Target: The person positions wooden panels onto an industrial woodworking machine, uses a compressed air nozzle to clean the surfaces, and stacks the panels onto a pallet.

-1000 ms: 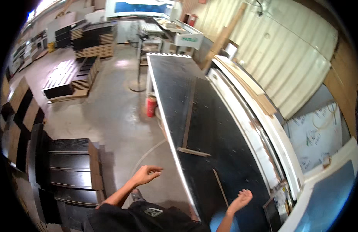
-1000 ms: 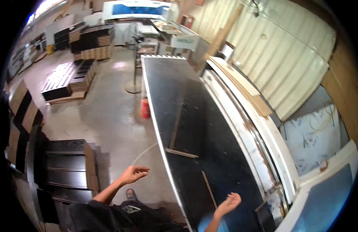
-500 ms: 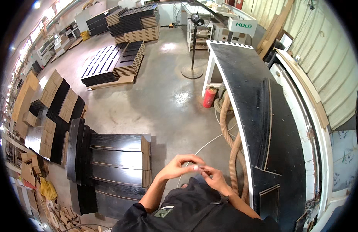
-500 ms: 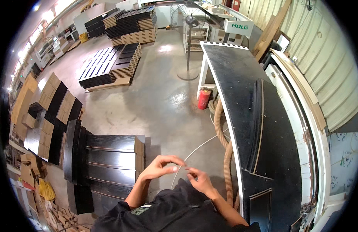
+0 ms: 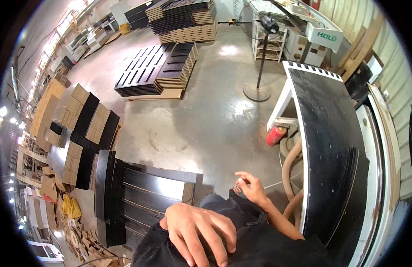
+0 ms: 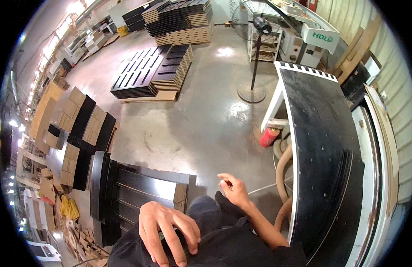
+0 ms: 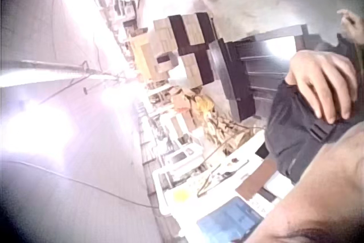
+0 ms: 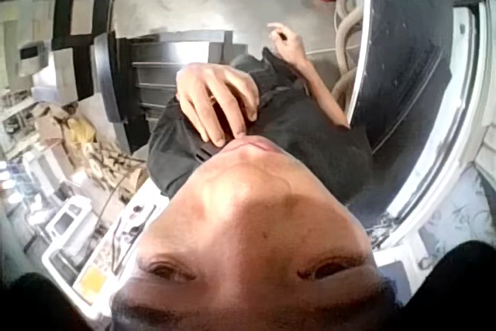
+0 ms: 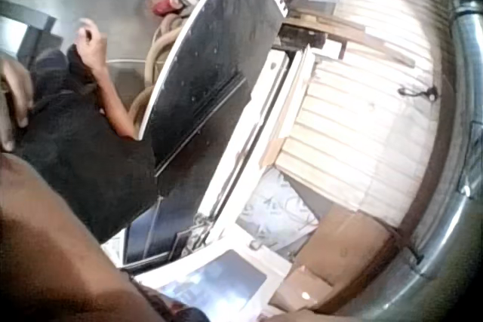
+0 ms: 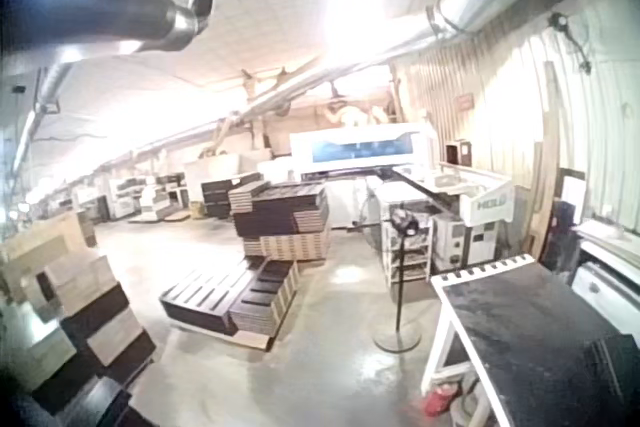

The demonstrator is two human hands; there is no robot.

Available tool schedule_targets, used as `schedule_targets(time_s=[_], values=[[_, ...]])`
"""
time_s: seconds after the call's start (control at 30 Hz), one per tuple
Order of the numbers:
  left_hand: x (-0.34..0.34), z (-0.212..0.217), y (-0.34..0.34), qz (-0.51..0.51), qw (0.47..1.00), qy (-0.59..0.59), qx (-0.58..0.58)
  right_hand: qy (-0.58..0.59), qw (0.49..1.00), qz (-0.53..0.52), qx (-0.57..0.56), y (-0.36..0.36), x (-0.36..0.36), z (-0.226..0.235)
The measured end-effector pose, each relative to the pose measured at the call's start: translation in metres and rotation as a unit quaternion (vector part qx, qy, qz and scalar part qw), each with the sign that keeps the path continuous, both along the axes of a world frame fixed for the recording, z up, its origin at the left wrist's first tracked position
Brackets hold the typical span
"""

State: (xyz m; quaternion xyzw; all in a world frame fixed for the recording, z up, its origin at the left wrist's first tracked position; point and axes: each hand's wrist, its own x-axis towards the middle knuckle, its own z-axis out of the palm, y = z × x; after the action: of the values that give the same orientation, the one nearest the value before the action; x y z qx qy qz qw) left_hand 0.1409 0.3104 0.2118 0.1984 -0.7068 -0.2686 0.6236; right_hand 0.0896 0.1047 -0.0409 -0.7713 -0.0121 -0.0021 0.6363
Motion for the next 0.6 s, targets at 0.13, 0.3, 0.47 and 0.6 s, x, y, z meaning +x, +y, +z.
schedule_targets(time_s=[0.13, 0.3, 0.47, 0.6], values=[[0.077, -0.013, 0.007, 0.112, 0.993, -0.003, -0.032, -0.016, 0.997, 0.066, -0.023, -0.004, 0.106, 0.013], [0.22, -0.009, 0.023, 0.121, 0.991, -0.047, -0.021, 0.086, 0.99, 0.108, 0.031, -0.003, 0.233, -0.022], [0.352, -0.009, 0.041, 0.149, 0.987, -0.038, -0.047, 0.102, 0.987, 0.125, -0.013, 0.004, 0.386, 0.005], [0.468, 0.008, 0.045, 0.129, 0.988, -0.039, -0.073, 0.093, 0.992, 0.062, 0.056, 0.005, 0.498, 0.012]])
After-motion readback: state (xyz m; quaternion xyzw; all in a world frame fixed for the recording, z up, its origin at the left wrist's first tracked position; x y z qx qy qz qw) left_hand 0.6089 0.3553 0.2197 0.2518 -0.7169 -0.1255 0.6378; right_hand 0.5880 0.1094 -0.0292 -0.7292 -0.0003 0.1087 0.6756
